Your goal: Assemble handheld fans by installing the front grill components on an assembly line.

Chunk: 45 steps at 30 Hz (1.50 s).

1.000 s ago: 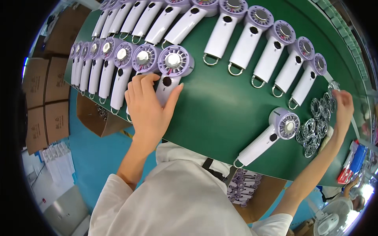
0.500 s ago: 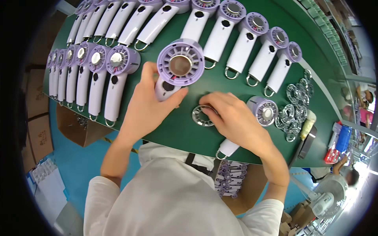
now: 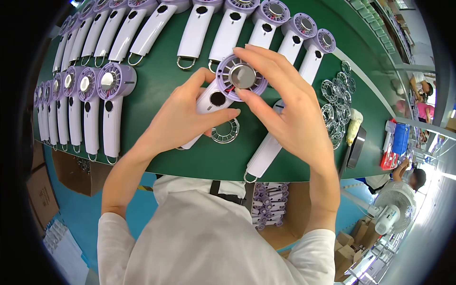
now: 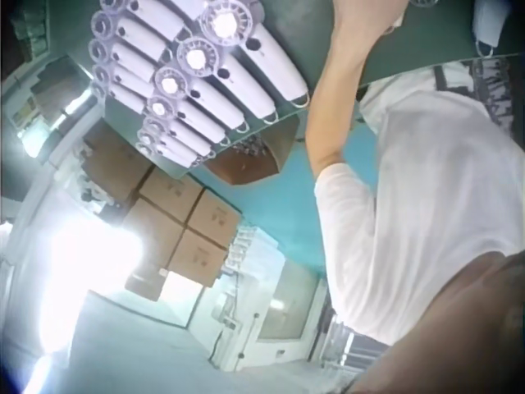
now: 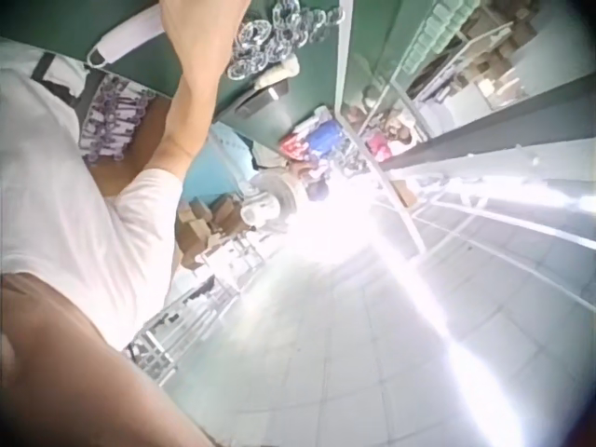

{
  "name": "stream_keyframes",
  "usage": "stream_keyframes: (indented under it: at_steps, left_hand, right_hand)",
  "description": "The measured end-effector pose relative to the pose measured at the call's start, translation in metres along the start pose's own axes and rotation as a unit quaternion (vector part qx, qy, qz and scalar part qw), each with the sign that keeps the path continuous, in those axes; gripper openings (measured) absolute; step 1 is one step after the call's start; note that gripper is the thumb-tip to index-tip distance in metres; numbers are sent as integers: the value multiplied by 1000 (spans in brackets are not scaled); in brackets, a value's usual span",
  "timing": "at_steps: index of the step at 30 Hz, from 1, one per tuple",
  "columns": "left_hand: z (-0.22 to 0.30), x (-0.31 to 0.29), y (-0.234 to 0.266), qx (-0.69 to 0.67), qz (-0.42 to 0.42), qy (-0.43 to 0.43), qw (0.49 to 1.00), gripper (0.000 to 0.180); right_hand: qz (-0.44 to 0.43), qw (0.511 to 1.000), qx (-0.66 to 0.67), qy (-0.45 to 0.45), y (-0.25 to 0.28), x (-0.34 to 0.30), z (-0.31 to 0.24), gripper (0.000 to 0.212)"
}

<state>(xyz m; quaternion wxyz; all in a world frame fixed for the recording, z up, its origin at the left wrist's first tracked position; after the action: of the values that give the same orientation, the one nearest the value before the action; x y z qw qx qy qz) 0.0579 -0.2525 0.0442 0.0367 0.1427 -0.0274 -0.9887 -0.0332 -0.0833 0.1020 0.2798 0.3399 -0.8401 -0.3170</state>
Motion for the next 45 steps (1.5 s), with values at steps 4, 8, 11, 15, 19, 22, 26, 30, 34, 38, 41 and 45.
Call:
stream_keyframes:
  at_steps: [4, 8, 11, 15, 19, 22, 26, 30, 34, 38, 41, 45]
  left_hand:
    - [-6, 0, 1, -12, -6, 3, 1000, 44]
    - [-8, -2, 1, -12, 12, -18, 1000, 45]
    - [-9, -4, -1, -33, 21, -20, 999, 46]
    - [-10, -6, -2, -21, 34, -19, 999, 47]
    - [-13, -8, -5, -20, 60, -44, 997, 49]
    - [-14, -9, -9, -10, 72, -62, 995, 49]
    - [-23, -7, -12, -8, 116, -109, 987, 48]
    - [-16, -6, 0, -17, 113, -80, 990, 47]
    - [-15, 0, 6, -106, 115, -28, 987, 46]
    - [-21, 4, 7, -149, 115, -26, 982, 43]
    - [-20, 3, 8, -154, 110, -22, 982, 43]
    - [-26, 6, 7, -160, 106, -24, 981, 43]
  right_hand:
    - [4, 999, 24, -22, -6, 2, -2, 47]
    - [10, 999, 38, -21, -12, 4, -2, 47]
    - [27, 998, 50, -28, -16, 4, -3, 46]
    - [43, 991, 115, -61, -24, 2, -5, 52]
    - [85, 960, 253, -86, -39, -1, -2, 60]
    - [102, 951, 280, -83, -46, -1, -2, 60]
    - [126, 960, 239, -72, -54, 1, -3, 59]
    - [59, 995, 63, -57, -36, 6, -4, 68]
    - [14, 991, -4, -136, -16, -21, -12, 48]
    - [-97, 972, -195, -91, -53, -55, 5, 31]
    - [-109, 980, -109, -123, -60, -53, 7, 28]
    - [-66, 958, 196, -200, -35, -42, 2, 28]
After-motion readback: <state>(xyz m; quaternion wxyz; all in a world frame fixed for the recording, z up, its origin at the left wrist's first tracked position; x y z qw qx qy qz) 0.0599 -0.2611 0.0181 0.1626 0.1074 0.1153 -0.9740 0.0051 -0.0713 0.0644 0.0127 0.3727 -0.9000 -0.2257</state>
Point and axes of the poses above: each hand's wrist, its own x-axis towards the middle knuckle, its own y-axis out of the back of the hand, z = x × y, the point moved 1 cm from there along x, towards the middle knuckle, and after that the axes turned 3 degrees about z, right-handed, at the moved point
